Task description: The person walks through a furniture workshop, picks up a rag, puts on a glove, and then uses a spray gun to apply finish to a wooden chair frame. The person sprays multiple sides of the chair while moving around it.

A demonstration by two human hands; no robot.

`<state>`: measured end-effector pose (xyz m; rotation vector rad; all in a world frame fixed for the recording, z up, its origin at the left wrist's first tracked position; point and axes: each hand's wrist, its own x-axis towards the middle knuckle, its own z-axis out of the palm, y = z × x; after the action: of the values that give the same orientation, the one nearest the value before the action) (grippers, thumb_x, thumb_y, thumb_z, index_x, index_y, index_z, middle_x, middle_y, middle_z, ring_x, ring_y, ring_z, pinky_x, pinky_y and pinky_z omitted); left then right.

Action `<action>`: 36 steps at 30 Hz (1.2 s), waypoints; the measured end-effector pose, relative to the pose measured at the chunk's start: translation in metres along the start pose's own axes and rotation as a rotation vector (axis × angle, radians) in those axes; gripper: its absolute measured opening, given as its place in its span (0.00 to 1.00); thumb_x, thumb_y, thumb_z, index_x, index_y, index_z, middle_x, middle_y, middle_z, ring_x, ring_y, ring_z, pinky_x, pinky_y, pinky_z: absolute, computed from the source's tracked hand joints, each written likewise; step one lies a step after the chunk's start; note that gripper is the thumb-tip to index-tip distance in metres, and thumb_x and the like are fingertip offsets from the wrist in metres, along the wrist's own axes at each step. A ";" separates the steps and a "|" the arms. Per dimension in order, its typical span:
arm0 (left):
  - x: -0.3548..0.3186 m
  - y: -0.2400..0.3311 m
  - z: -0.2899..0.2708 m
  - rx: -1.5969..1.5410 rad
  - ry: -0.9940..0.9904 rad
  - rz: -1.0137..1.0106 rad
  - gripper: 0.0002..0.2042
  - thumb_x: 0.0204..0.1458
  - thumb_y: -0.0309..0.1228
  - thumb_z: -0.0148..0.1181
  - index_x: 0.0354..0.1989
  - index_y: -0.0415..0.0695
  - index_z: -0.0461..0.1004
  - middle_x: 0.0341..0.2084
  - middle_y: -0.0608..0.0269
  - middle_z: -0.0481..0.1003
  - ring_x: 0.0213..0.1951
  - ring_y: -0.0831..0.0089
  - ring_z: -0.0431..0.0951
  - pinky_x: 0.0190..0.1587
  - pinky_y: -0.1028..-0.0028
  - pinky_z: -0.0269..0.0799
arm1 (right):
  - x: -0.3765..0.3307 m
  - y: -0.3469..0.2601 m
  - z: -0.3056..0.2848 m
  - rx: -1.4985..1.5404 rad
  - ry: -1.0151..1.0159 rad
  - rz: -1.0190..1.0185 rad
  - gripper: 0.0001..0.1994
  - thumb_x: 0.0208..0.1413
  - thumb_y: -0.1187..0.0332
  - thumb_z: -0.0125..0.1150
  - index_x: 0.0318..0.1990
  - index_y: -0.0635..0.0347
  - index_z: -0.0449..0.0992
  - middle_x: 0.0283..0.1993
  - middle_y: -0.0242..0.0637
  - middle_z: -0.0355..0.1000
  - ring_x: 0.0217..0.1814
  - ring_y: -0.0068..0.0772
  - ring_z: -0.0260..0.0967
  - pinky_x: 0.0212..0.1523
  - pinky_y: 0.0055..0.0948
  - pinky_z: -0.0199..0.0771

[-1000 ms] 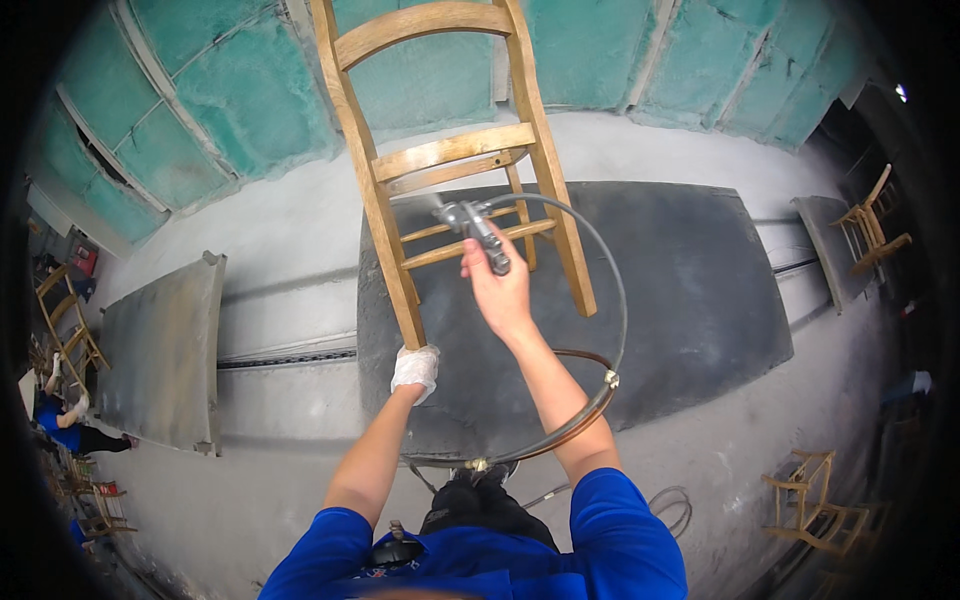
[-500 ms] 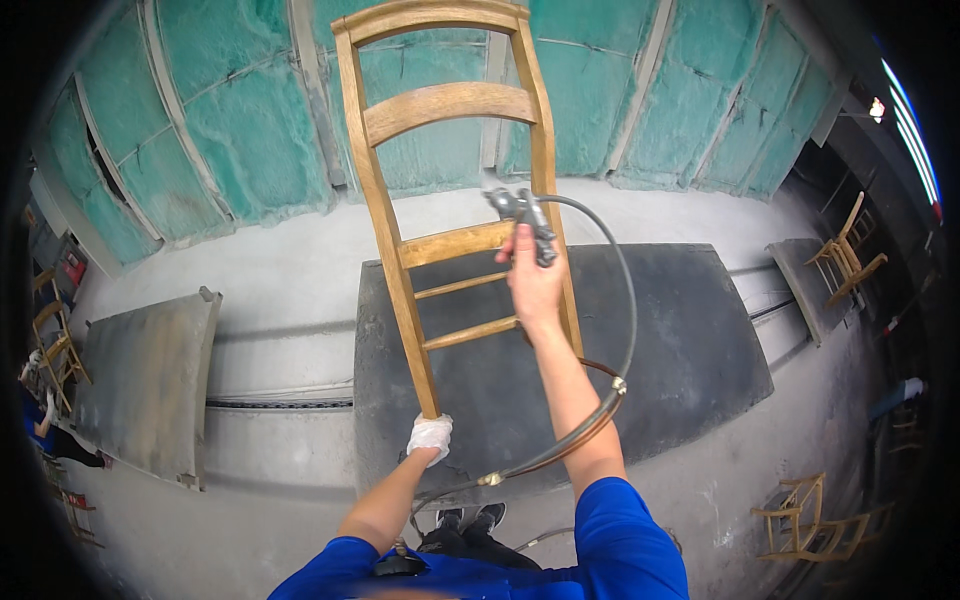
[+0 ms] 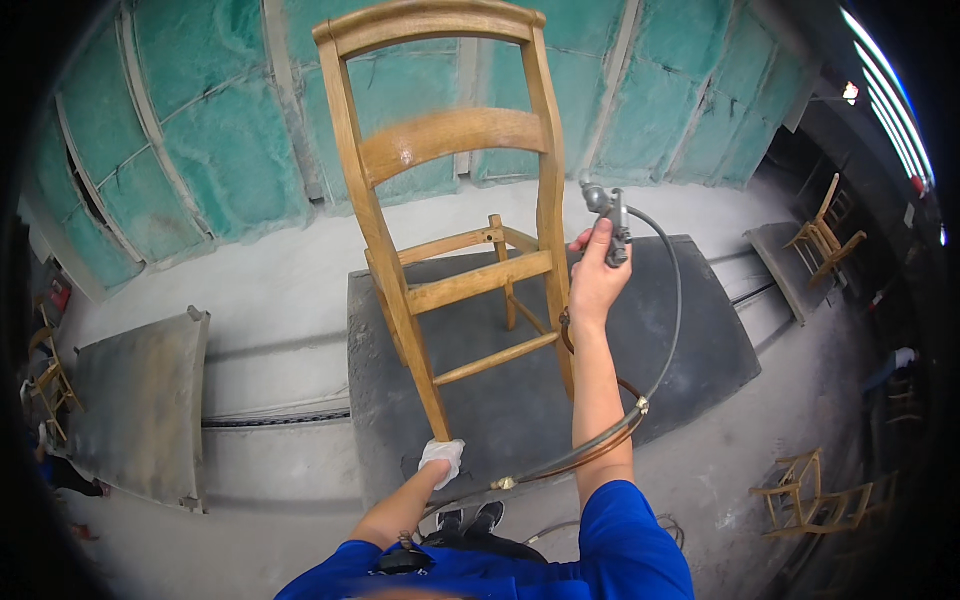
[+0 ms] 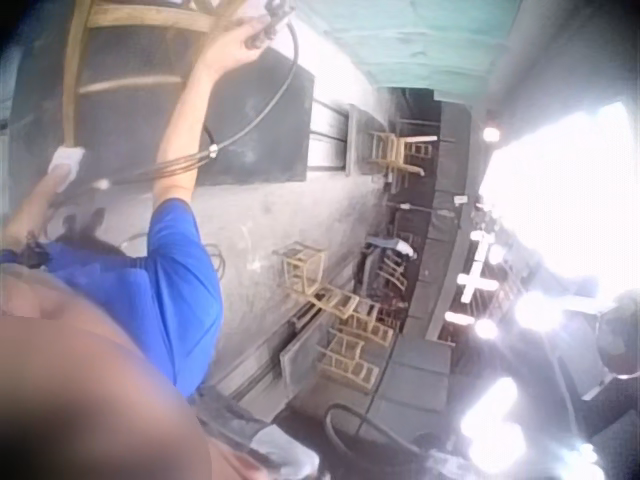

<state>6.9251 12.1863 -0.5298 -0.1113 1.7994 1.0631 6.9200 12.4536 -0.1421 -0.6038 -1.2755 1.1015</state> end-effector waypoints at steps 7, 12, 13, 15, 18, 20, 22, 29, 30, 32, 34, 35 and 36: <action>0.000 0.002 0.000 0.160 -0.044 -0.157 0.21 0.48 0.42 0.63 0.47 0.41 0.76 0.37 0.58 0.80 0.38 0.65 0.80 0.39 0.69 0.73 | -0.014 -0.065 0.063 0.126 -0.405 0.002 0.16 0.67 0.54 0.50 0.40 0.60 0.71 0.32 0.31 0.72 0.32 0.19 0.71 0.18 0.15 0.60; -0.013 0.011 0.000 0.230 -0.051 -0.187 0.21 0.48 0.41 0.63 0.48 0.42 0.76 0.39 0.59 0.80 0.39 0.65 0.80 0.40 0.70 0.73 | -0.030 -0.096 0.097 0.144 -0.630 -0.102 0.18 0.66 0.54 0.52 0.43 0.62 0.72 0.32 0.31 0.72 0.32 0.17 0.70 0.20 0.14 0.61; -0.015 0.012 0.000 0.245 -0.061 -0.176 0.21 0.49 0.41 0.63 0.49 0.42 0.76 0.39 0.59 0.80 0.39 0.65 0.80 0.41 0.69 0.73 | -0.028 -0.098 0.098 0.114 -0.601 -0.182 0.17 0.66 0.54 0.52 0.43 0.62 0.72 0.32 0.30 0.72 0.31 0.16 0.69 0.19 0.14 0.61; -0.017 0.013 0.000 0.260 -0.075 -0.168 0.21 0.49 0.40 0.63 0.49 0.43 0.75 0.39 0.59 0.80 0.38 0.64 0.80 0.40 0.69 0.73 | -0.021 -0.102 0.096 0.087 -0.419 -0.191 0.17 0.66 0.54 0.52 0.41 0.61 0.71 0.30 0.30 0.71 0.29 0.15 0.68 0.19 0.14 0.60; -0.010 0.006 0.002 0.231 -0.088 -0.158 0.20 0.49 0.40 0.63 0.48 0.43 0.75 0.37 0.60 0.79 0.37 0.65 0.79 0.39 0.69 0.73 | -0.007 -0.111 0.079 0.049 -0.143 -0.130 0.16 0.66 0.53 0.52 0.37 0.58 0.69 0.29 0.30 0.70 0.30 0.17 0.68 0.20 0.16 0.61; 0.001 -0.003 0.005 0.208 -0.106 -0.172 0.19 0.48 0.39 0.64 0.47 0.43 0.75 0.35 0.61 0.79 0.35 0.66 0.79 0.37 0.69 0.72 | 0.003 -0.121 0.065 0.109 -0.022 -0.141 0.17 0.66 0.52 0.51 0.38 0.58 0.68 0.29 0.30 0.69 0.29 0.18 0.69 0.18 0.15 0.59; 0.016 -0.017 0.009 0.142 -0.137 -0.223 0.18 0.48 0.37 0.65 0.46 0.42 0.75 0.34 0.61 0.79 0.34 0.68 0.78 0.36 0.69 0.72 | 0.012 -0.130 0.052 0.162 0.064 -0.096 0.17 0.66 0.51 0.51 0.38 0.58 0.68 0.29 0.30 0.69 0.30 0.19 0.69 0.18 0.15 0.59; 0.058 -0.067 0.019 -0.115 -0.172 -0.177 0.20 0.46 0.34 0.66 0.48 0.41 0.72 0.31 0.65 0.75 0.31 0.73 0.73 0.32 0.68 0.70 | -0.031 -0.104 -0.027 -0.099 0.124 0.282 0.18 0.65 0.47 0.50 0.39 0.53 0.68 0.28 0.27 0.68 0.28 0.19 0.69 0.18 0.17 0.57; 0.063 -0.072 0.020 -0.126 -0.149 -0.184 0.21 0.46 0.33 0.66 0.48 0.41 0.72 0.33 0.65 0.75 0.32 0.73 0.73 0.34 0.69 0.70 | -0.049 -0.092 -0.046 -0.148 0.144 0.356 0.19 0.64 0.45 0.50 0.38 0.52 0.69 0.28 0.27 0.69 0.28 0.19 0.69 0.19 0.18 0.57; 0.070 -0.080 0.019 -0.141 -0.162 -0.207 0.21 0.44 0.32 0.67 0.48 0.42 0.71 0.33 0.65 0.74 0.33 0.73 0.72 0.37 0.70 0.70 | -0.088 -0.067 -0.084 -0.242 0.215 0.510 0.20 0.64 0.44 0.50 0.37 0.52 0.69 0.27 0.27 0.69 0.28 0.19 0.69 0.19 0.18 0.57; 0.074 -0.081 0.019 -0.137 -0.167 -0.192 0.20 0.44 0.31 0.67 0.47 0.44 0.71 0.30 0.67 0.73 0.30 0.73 0.71 0.33 0.69 0.69 | -0.125 -0.040 -0.122 -0.313 0.292 0.634 0.20 0.64 0.45 0.51 0.37 0.52 0.69 0.27 0.27 0.69 0.27 0.19 0.68 0.18 0.18 0.57; 0.073 -0.080 0.019 -0.081 -0.147 -0.202 0.18 0.45 0.31 0.67 0.45 0.45 0.71 0.28 0.68 0.72 0.26 0.73 0.70 0.28 0.69 0.68 | -0.142 -0.028 -0.140 -0.332 0.337 0.683 0.19 0.64 0.45 0.51 0.38 0.52 0.69 0.27 0.27 0.68 0.27 0.18 0.68 0.18 0.17 0.57; 0.071 -0.077 0.019 -0.129 -0.160 -0.212 0.17 0.46 0.31 0.68 0.44 0.45 0.71 0.26 0.68 0.71 0.23 0.74 0.68 0.26 0.70 0.66 | -0.157 -0.017 -0.157 -0.346 0.377 0.724 0.18 0.64 0.46 0.52 0.40 0.51 0.69 0.27 0.26 0.68 0.26 0.18 0.68 0.17 0.17 0.56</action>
<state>6.9418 12.1792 -0.6346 -0.2817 1.5389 1.0056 7.0865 12.3382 -0.2351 -1.5415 -0.9293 1.2625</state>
